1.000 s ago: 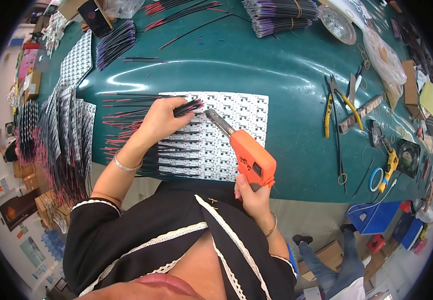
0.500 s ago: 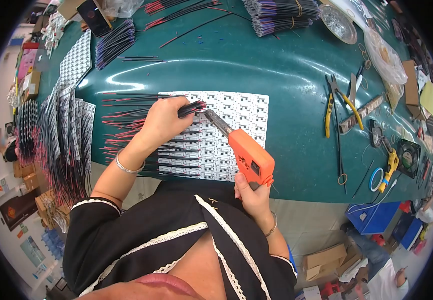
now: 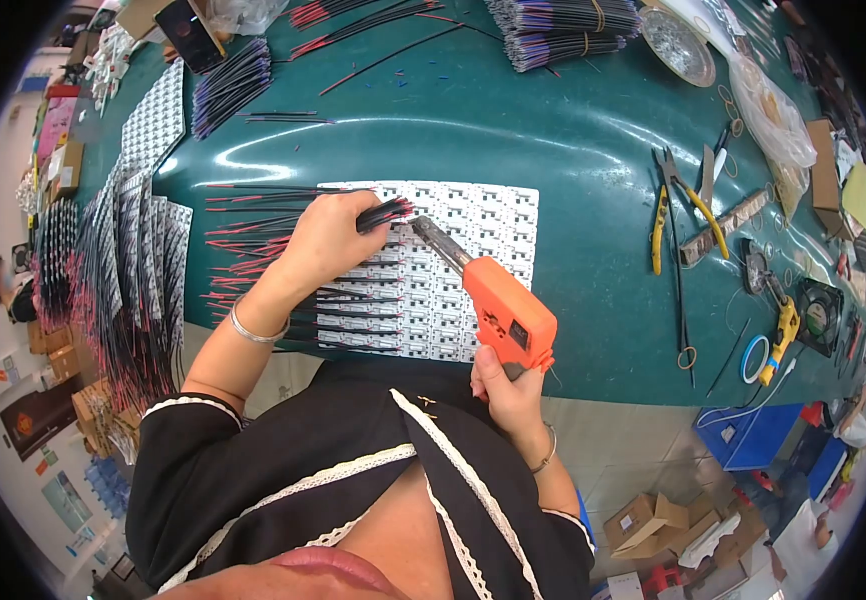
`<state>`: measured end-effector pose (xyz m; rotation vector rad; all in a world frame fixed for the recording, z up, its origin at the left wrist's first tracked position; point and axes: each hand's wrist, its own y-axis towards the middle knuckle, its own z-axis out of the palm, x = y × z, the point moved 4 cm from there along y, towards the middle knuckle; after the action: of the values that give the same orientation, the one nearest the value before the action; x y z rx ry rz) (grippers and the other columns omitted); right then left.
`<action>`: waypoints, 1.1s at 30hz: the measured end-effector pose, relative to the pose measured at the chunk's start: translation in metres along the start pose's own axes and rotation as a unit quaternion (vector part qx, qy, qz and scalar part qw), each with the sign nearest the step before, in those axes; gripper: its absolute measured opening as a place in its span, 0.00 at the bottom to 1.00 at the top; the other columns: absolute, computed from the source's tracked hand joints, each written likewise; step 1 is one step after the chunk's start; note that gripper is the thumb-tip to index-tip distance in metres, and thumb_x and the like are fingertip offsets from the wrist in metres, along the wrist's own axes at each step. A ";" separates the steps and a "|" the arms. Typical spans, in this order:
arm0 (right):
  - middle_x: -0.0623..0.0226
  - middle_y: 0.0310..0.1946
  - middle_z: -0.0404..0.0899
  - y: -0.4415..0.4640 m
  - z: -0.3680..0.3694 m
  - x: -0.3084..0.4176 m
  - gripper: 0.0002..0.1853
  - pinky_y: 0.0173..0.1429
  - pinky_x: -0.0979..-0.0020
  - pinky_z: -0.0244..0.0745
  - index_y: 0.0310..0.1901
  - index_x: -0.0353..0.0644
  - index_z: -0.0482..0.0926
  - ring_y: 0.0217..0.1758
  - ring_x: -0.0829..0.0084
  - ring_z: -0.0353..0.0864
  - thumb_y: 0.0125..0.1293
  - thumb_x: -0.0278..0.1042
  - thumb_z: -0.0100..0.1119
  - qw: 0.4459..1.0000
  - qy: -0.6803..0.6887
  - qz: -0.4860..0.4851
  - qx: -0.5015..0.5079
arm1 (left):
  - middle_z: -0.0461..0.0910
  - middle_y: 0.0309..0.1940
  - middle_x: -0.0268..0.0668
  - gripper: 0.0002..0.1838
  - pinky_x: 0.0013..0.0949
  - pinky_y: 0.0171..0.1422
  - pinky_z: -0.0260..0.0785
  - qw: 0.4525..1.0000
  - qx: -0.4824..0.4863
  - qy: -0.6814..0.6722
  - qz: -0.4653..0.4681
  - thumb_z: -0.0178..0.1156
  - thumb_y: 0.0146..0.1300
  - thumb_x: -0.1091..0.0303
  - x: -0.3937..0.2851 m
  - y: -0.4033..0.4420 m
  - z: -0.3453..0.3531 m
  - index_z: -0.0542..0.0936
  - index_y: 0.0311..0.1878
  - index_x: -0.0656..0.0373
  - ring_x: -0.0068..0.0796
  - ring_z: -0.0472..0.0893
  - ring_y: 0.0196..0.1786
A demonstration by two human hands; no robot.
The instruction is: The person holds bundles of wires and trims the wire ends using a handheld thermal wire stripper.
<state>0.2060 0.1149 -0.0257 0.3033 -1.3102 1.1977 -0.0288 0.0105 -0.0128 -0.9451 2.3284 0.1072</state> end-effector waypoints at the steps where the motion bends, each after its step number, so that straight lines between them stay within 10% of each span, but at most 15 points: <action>1: 0.68 0.18 0.66 0.000 0.000 0.000 0.14 0.18 0.77 0.59 0.45 0.32 0.68 0.14 0.79 0.64 0.65 0.34 0.53 1.000 0.001 -0.002 0.000 | 0.74 0.17 0.48 0.09 0.39 0.30 0.66 1.000 0.013 -0.016 -0.001 0.61 0.49 0.67 0.001 0.001 0.000 0.77 0.28 0.65 0.46 0.73 0.22; 21: 0.69 0.17 0.65 -0.001 0.001 -0.003 0.13 0.18 0.78 0.59 0.42 0.34 0.67 0.14 0.79 0.64 0.64 0.36 0.54 1.000 0.019 0.010 -0.003 | 0.76 0.22 0.49 0.08 0.44 0.37 0.69 0.985 0.167 0.035 0.027 0.58 0.48 0.69 -0.011 0.024 -0.012 0.79 0.30 0.63 0.50 0.77 0.30; 33: 0.68 0.12 0.65 0.005 -0.004 0.004 0.08 0.16 0.76 0.61 0.39 0.34 0.65 0.11 0.79 0.64 0.67 0.30 0.46 0.999 0.015 -0.038 -0.004 | 0.72 0.17 0.52 0.09 0.42 0.28 0.63 0.986 0.097 0.029 0.131 0.61 0.46 0.69 0.000 0.025 -0.006 0.77 0.26 0.66 0.51 0.71 0.21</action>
<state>0.2029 0.1222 -0.0254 0.3251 -1.2659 1.1287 -0.0482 0.0277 -0.0118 -0.5514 2.4542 -0.0413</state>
